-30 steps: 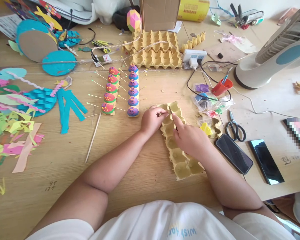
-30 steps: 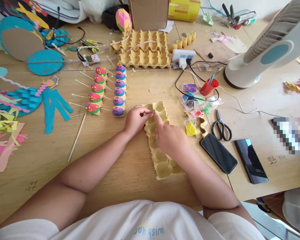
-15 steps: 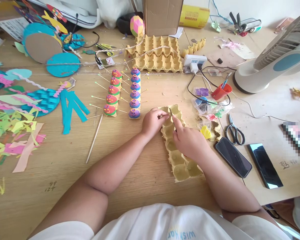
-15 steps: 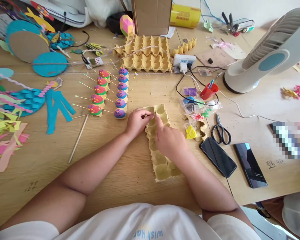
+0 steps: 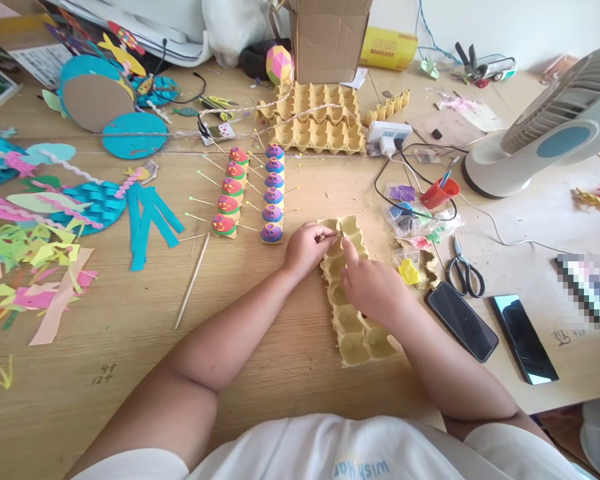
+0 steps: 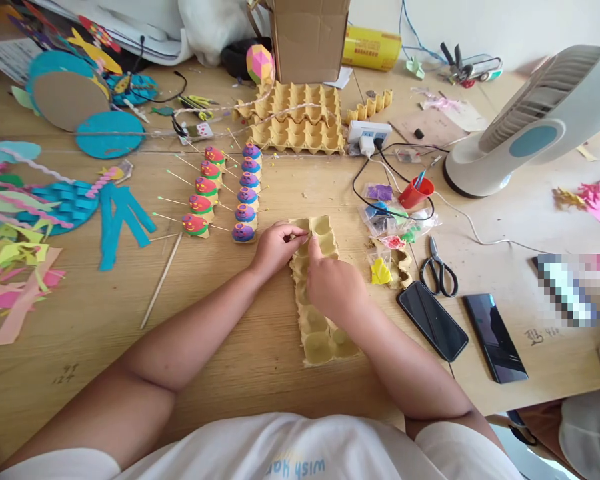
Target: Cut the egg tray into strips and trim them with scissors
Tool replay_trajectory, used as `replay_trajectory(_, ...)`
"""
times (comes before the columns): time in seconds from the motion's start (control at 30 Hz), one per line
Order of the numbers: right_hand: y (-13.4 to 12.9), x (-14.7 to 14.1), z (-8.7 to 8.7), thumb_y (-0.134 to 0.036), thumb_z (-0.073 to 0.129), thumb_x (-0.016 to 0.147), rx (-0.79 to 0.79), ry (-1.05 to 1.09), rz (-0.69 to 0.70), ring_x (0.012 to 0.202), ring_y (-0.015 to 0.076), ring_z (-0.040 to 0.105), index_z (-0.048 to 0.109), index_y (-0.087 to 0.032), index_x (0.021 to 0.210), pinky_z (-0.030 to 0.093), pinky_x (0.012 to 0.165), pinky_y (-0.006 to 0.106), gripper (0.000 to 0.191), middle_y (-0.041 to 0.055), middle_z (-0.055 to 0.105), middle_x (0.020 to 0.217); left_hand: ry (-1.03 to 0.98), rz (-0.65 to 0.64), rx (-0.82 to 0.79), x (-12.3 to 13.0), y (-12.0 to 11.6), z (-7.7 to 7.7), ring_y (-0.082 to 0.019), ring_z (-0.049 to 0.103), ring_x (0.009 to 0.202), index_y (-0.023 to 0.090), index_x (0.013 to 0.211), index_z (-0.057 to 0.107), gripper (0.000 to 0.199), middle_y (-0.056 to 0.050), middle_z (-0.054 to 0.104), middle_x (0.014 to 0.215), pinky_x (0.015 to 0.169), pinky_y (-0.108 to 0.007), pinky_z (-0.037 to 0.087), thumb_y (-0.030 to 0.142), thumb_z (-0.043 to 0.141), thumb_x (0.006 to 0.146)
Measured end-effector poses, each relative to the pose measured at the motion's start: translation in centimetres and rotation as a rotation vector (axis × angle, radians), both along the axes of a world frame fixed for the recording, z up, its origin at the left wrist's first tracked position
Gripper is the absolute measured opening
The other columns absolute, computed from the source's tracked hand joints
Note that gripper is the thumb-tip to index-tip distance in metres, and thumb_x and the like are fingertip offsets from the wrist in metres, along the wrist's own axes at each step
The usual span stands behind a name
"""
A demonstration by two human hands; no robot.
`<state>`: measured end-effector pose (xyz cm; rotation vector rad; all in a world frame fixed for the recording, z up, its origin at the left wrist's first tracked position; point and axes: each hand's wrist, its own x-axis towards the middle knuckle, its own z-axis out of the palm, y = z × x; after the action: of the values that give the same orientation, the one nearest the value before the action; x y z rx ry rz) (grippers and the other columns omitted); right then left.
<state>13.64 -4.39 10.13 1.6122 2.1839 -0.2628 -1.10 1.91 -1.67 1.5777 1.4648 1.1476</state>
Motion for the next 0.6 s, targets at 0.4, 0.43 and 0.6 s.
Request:
replay_trajectory(0.4, 0.4, 0.6, 0.3, -0.028, 0.035, 0.11, -0.021, 0.047, -0.014, 0.101, 0.0304, 0.08, 0.022, -0.007, 0.171, 0.054, 0.074, 0.034, 0.066, 0.0181, 0.082, 0.106, 0.011, 0.004, -0.029, 0.0, -0.3, 0.9, -0.016, 0.067, 0.082, 0.021, 0.093, 0.084, 0.01, -0.003, 0.076, 0.092, 0.077, -0.029, 0.052, 0.017, 0.08, 0.085)
replay_trajectory(0.43, 0.3, 0.7, 0.2, -0.028, 0.035, 0.111, -0.014, 0.04, -0.003, 0.1, 0.0302, 0.08, 0.022, -0.007, 0.171, 0.054, 0.074, 0.033, 0.066, 0.0185, 0.082, 0.106, 0.015, 0.002, -0.029, -0.1, -0.3, 0.9, -0.015, 0.066, 0.08, 0.021, 0.092, 0.084, 0.01, -0.003, 0.075, 0.091, 0.077, -0.029, 0.053, 0.017, 0.08, 0.085)
replay_trajectory(0.6, 0.0, 1.1, 0.2, -0.029, 0.035, 0.111, 0.018, 0.007, 0.027, 0.091, 0.0268, 0.08, 0.019, -0.009, 0.174, 0.051, 0.068, 0.031, 0.067, 0.0159, 0.081, 0.105, 0.029, 0.007, -0.017, -0.2, -0.3, 0.8, -0.016, 0.066, 0.078, 0.023, 0.088, 0.084, 0.007, -0.001, 0.075, 0.086, 0.078, -0.03, 0.054, 0.019, 0.081, 0.084)
